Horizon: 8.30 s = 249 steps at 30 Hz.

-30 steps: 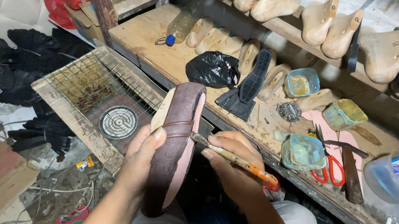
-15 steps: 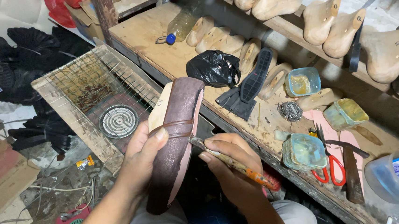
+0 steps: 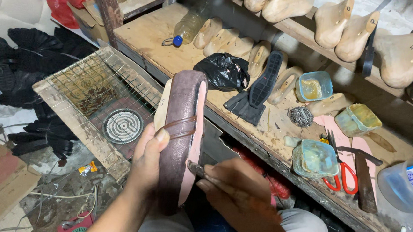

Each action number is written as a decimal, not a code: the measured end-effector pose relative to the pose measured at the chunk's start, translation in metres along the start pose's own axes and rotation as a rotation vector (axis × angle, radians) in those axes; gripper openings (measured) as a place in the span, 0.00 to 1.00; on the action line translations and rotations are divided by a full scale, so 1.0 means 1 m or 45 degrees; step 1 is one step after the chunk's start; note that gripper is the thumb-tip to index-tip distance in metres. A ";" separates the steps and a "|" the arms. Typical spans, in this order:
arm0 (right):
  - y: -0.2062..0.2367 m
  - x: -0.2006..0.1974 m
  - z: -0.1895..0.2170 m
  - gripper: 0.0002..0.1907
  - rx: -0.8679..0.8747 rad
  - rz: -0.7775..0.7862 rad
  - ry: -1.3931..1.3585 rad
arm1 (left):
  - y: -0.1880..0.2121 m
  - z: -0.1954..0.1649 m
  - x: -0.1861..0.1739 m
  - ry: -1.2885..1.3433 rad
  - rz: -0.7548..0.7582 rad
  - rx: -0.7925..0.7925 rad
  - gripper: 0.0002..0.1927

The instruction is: The person applies glue to the edges of a brown slip-on shoe using a brush, repeatedly dipping the brush into a container and working along the upper and sole seam. The person places the shoe on a shelf and then picks up another shoe to continue the same gluing process.

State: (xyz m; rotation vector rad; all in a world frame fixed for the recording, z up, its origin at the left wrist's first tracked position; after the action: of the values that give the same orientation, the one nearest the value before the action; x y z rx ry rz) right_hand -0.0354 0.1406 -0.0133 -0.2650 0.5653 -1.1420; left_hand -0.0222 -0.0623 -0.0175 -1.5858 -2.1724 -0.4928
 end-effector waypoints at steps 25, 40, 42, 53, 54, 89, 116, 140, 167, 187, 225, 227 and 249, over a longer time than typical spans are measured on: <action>-0.027 0.001 0.003 0.15 -0.142 -0.122 -0.017 | -0.008 -0.001 -0.004 -0.035 0.148 0.168 0.25; -0.025 0.005 0.006 0.15 -0.242 -0.086 -0.063 | -0.008 -0.002 0.002 -0.079 0.030 0.138 0.22; -0.024 0.005 0.007 0.15 -0.241 -0.101 -0.045 | -0.008 -0.003 0.004 -0.076 0.012 0.136 0.22; -0.013 0.010 0.007 0.15 -0.111 -0.067 -0.080 | -0.011 -0.002 0.006 0.013 -0.085 0.083 0.20; -0.012 0.010 0.006 0.15 -0.100 -0.058 -0.110 | -0.010 -0.002 0.006 0.000 -0.098 0.079 0.20; 0.000 -0.004 0.005 0.15 -0.116 -0.125 -0.024 | -0.011 0.004 0.019 0.105 0.068 -0.034 0.22; 0.004 -0.002 0.000 0.15 0.083 -0.077 -0.128 | -0.011 0.001 0.008 0.087 0.081 -0.052 0.26; 0.003 0.000 0.018 0.17 -0.169 0.022 0.024 | -0.010 0.000 0.018 0.056 -0.121 -0.080 0.23; -0.009 -0.206 -0.101 0.11 0.249 -0.672 0.739 | 0.000 0.008 -0.058 1.043 0.409 -0.094 0.28; 0.014 -0.263 -0.205 0.15 0.787 -0.311 0.950 | 0.001 0.099 -0.115 -0.114 0.306 -0.116 0.31; 0.019 -0.224 -0.069 0.13 0.367 -0.636 -1.059 | 0.004 0.042 0.055 -0.859 0.301 0.668 0.49; 0.002 -0.221 -0.040 0.13 0.280 -0.628 -1.057 | 0.001 0.042 0.064 -1.030 0.311 1.038 0.51; 0.019 -0.061 0.016 0.12 0.108 -0.115 -0.591 | -0.001 0.040 0.048 -0.903 0.299 1.271 0.48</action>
State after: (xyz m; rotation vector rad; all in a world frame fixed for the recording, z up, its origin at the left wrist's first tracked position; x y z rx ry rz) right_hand -0.0296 0.2024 0.0084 -0.4703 0.0954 -1.1404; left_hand -0.0403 -0.0037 -0.0268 -1.4348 -2.0198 1.2112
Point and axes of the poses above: each hand's wrist, its own y-axis away from the middle knuckle, its own x-axis out of the palm, z = x × y, the point moved 1 cm from there along -y, towards the middle knuckle, and after that the axes turned 1 degree about -y, right-handed, at the moved point
